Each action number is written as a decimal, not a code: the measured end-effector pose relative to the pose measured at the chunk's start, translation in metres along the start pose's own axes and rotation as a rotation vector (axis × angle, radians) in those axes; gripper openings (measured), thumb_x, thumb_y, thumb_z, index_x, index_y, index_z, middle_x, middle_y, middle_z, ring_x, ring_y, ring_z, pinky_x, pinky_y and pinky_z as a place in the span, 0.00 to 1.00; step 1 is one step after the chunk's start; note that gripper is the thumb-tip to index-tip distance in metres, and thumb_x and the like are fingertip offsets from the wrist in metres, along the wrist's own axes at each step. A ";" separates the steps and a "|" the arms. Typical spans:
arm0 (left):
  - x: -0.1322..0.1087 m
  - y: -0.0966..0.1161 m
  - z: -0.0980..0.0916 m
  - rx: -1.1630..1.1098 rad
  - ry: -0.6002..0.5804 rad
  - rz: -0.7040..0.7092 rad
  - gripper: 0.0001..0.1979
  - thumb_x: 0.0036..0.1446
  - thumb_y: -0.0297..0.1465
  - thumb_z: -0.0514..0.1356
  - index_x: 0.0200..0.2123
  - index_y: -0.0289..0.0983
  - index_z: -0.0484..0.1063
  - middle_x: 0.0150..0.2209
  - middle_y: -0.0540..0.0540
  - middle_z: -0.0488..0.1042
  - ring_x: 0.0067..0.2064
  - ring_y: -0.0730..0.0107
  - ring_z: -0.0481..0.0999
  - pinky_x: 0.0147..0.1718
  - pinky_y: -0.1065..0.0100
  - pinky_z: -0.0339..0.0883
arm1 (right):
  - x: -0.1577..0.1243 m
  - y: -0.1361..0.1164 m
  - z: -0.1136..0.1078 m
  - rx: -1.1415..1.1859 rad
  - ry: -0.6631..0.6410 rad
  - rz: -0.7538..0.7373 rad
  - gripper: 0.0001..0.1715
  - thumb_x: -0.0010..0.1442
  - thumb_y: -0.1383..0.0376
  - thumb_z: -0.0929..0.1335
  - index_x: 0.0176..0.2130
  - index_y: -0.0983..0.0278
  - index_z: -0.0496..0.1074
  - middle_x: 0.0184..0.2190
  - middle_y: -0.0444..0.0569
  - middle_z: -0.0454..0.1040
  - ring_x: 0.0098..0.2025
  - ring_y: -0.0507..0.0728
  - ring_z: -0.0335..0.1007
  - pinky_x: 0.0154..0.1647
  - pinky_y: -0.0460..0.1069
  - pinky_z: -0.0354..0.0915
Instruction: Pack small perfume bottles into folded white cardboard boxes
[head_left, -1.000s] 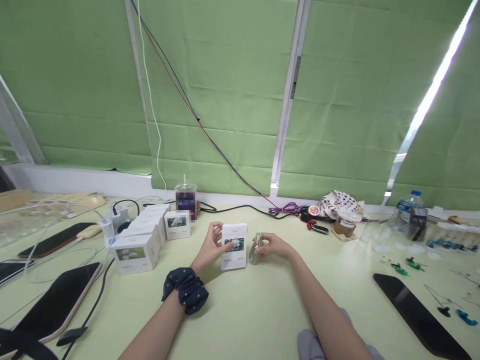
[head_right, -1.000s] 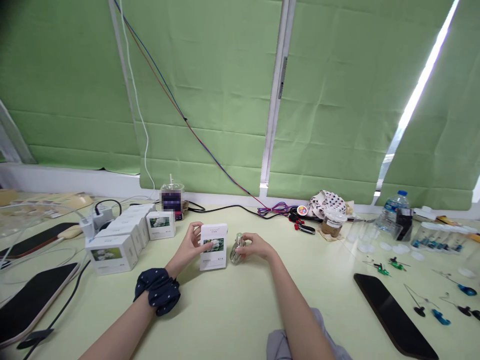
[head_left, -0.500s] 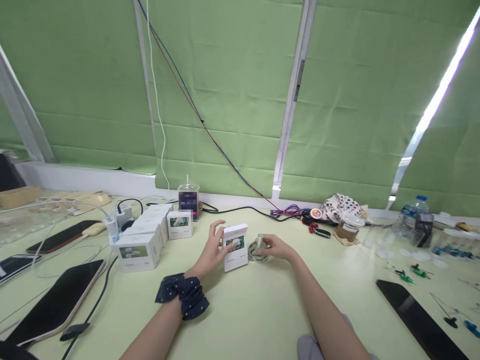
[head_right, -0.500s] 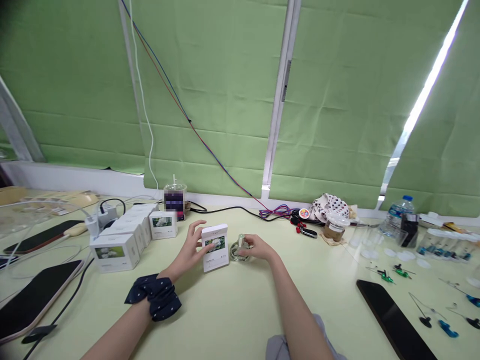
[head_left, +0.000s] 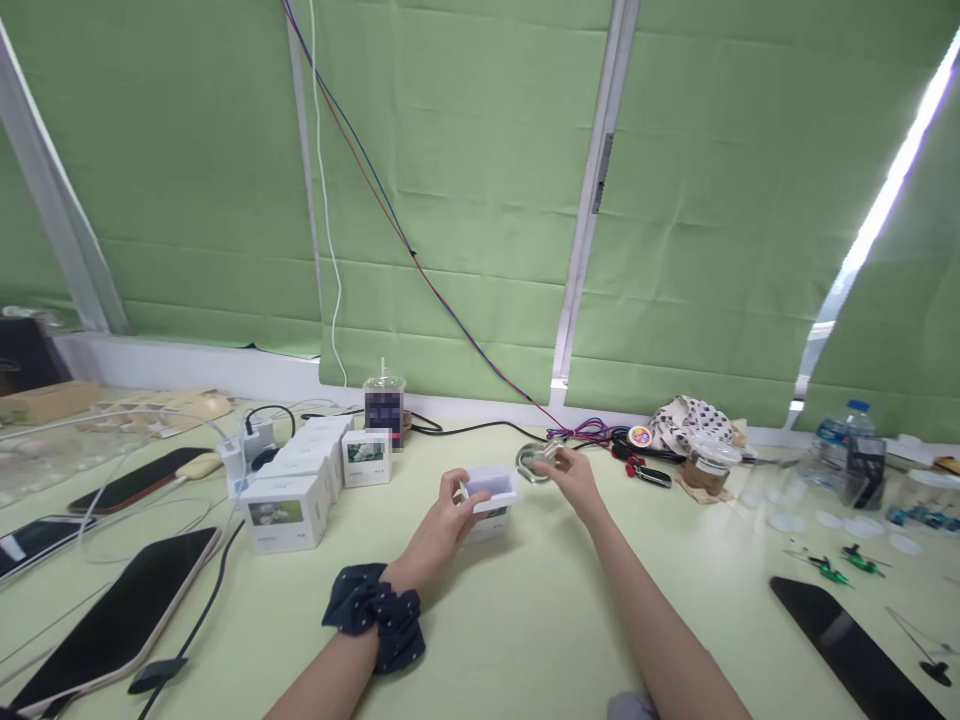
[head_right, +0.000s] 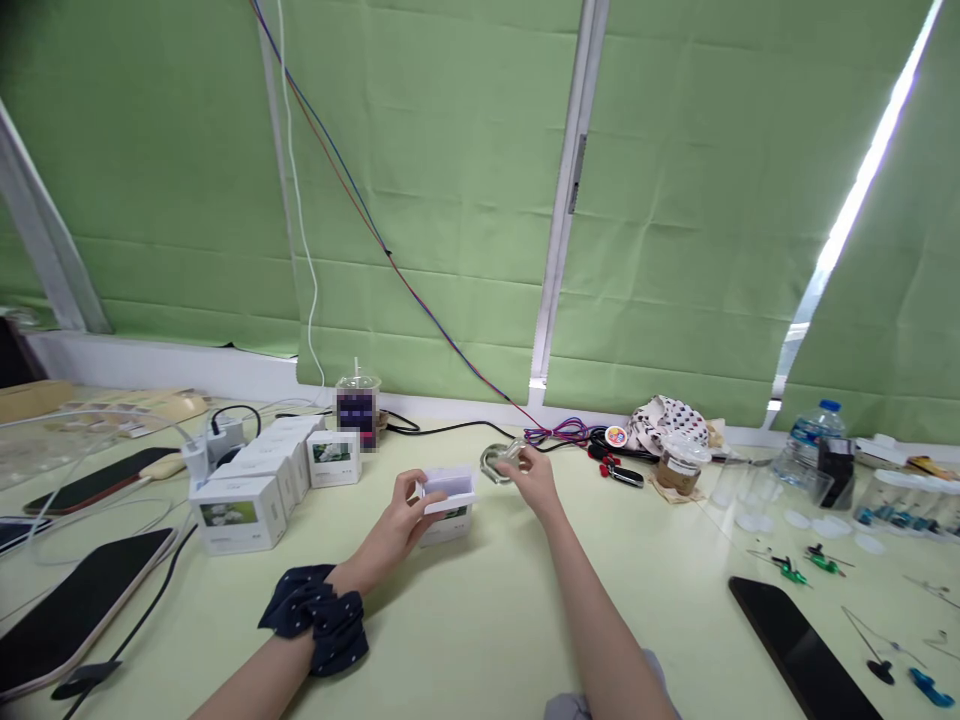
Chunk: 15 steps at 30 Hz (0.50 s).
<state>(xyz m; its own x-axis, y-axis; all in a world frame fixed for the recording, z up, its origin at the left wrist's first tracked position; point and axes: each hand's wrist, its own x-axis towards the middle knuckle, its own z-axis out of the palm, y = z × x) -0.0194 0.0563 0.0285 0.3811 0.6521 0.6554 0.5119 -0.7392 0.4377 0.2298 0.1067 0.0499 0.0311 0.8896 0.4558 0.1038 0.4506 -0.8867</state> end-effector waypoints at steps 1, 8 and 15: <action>0.000 0.000 0.001 -0.003 -0.001 0.005 0.12 0.62 0.32 0.51 0.47 0.46 0.68 0.48 0.44 0.57 0.42 0.67 0.69 0.45 0.57 0.68 | 0.001 -0.006 0.000 0.095 0.067 -0.025 0.22 0.42 0.55 0.75 0.36 0.65 0.73 0.35 0.52 0.76 0.40 0.61 0.71 0.42 0.55 0.66; 0.001 0.004 0.006 -0.097 -0.028 0.017 0.12 0.61 0.30 0.51 0.46 0.45 0.69 0.52 0.43 0.55 0.47 0.62 0.69 0.46 0.56 0.67 | -0.011 -0.046 0.021 0.334 -0.056 -0.087 0.24 0.40 0.56 0.77 0.37 0.63 0.73 0.39 0.52 0.76 0.44 0.62 0.71 0.49 0.58 0.65; 0.000 0.006 0.007 -0.216 -0.006 -0.015 0.13 0.59 0.29 0.54 0.46 0.46 0.70 0.54 0.44 0.57 0.53 0.57 0.66 0.52 0.50 0.63 | -0.018 -0.043 0.034 0.054 -0.324 -0.177 0.18 0.49 0.58 0.73 0.40 0.62 0.74 0.41 0.51 0.76 0.46 0.61 0.70 0.51 0.57 0.62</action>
<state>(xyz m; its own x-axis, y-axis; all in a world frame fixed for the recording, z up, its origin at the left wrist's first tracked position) -0.0109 0.0536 0.0267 0.3798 0.6635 0.6446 0.3406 -0.7482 0.5695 0.1912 0.0738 0.0776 -0.2998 0.7711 0.5617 0.0261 0.5952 -0.8031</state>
